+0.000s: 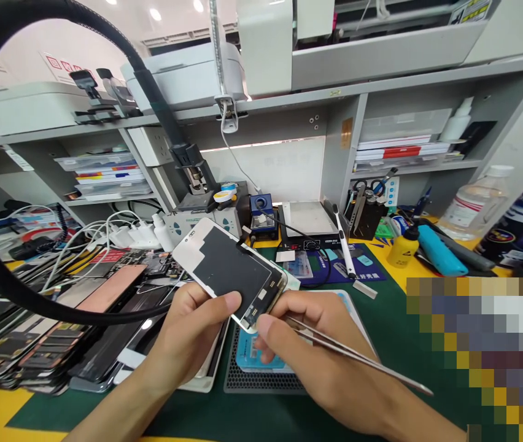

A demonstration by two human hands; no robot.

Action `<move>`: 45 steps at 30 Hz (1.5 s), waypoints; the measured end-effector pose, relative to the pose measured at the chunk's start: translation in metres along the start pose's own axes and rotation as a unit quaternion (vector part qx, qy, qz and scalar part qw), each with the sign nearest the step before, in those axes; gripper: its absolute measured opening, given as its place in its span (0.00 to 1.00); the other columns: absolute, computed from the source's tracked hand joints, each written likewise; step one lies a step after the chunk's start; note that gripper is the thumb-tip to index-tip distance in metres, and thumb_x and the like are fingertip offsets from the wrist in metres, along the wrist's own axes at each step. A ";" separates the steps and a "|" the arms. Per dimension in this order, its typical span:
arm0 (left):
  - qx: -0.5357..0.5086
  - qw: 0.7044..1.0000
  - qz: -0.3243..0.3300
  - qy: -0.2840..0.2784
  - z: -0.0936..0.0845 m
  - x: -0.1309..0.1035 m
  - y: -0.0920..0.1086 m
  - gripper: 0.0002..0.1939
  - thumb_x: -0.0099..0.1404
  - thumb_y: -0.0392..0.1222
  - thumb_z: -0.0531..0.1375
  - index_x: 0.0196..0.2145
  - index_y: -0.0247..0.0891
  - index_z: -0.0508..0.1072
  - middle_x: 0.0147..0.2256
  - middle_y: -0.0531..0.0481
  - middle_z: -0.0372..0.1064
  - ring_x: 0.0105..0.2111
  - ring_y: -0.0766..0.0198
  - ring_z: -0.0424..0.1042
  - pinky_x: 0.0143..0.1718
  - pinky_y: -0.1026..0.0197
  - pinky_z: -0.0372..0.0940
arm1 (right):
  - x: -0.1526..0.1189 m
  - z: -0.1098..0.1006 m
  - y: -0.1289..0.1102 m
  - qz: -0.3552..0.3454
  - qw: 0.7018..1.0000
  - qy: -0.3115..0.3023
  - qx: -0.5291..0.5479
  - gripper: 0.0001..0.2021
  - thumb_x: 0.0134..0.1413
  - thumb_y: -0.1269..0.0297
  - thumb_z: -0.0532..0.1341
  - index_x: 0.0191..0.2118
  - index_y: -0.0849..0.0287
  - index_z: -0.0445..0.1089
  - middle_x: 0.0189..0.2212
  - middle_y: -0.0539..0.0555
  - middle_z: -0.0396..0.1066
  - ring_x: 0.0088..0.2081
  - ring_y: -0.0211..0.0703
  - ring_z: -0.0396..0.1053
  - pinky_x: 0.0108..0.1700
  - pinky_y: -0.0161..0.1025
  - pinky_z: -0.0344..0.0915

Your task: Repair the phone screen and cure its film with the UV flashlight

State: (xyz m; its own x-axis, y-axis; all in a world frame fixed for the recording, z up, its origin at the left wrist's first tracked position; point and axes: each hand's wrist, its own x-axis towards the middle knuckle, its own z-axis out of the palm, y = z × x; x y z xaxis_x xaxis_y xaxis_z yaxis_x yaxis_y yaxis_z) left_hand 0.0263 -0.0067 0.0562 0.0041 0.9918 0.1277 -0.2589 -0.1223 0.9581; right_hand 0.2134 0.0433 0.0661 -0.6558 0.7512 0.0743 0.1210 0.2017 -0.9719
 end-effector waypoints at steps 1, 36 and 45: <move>-0.011 1.000 0.000 -0.009 0.001 0.000 0.001 0.10 0.66 0.42 0.63 0.28 0.34 0.77 0.26 0.49 0.71 0.28 0.63 0.69 0.36 0.59 0.64 | 0.000 -0.001 0.002 -0.006 1.000 0.001 0.004 0.18 0.64 0.51 0.61 0.28 0.58 0.75 0.26 0.53 0.78 0.29 0.41 0.73 0.34 0.34 0.70; 0.005 0.997 -0.054 -0.055 0.001 0.001 -0.003 0.21 0.67 0.48 0.63 0.20 0.33 0.72 0.19 0.51 0.65 0.22 0.67 0.68 0.24 0.65 0.61 | 0.003 -0.004 0.009 -0.036 0.999 0.002 -0.008 0.22 0.69 0.49 0.56 0.29 0.59 0.73 0.26 0.52 0.74 0.29 0.38 0.70 0.33 0.33 0.66; -0.062 0.996 -0.068 -0.005 0.000 0.000 0.000 0.19 0.62 0.43 0.64 0.16 0.34 0.70 0.14 0.50 0.63 0.19 0.64 0.68 0.30 0.60 0.64 | -0.004 0.000 0.011 -0.107 0.957 0.267 0.026 0.10 0.59 0.55 0.67 0.38 0.55 0.70 0.27 0.54 0.79 0.25 0.43 0.76 0.28 0.35 0.75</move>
State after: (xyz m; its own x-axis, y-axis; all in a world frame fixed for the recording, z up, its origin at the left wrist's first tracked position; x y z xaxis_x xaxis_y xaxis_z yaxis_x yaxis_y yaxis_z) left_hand 0.0260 -0.0069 0.0558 0.0557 0.9984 0.0019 -0.3724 0.0190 0.9279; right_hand 0.2173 0.0430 0.0553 -0.1851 0.9130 0.3635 -0.0207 0.3662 -0.9303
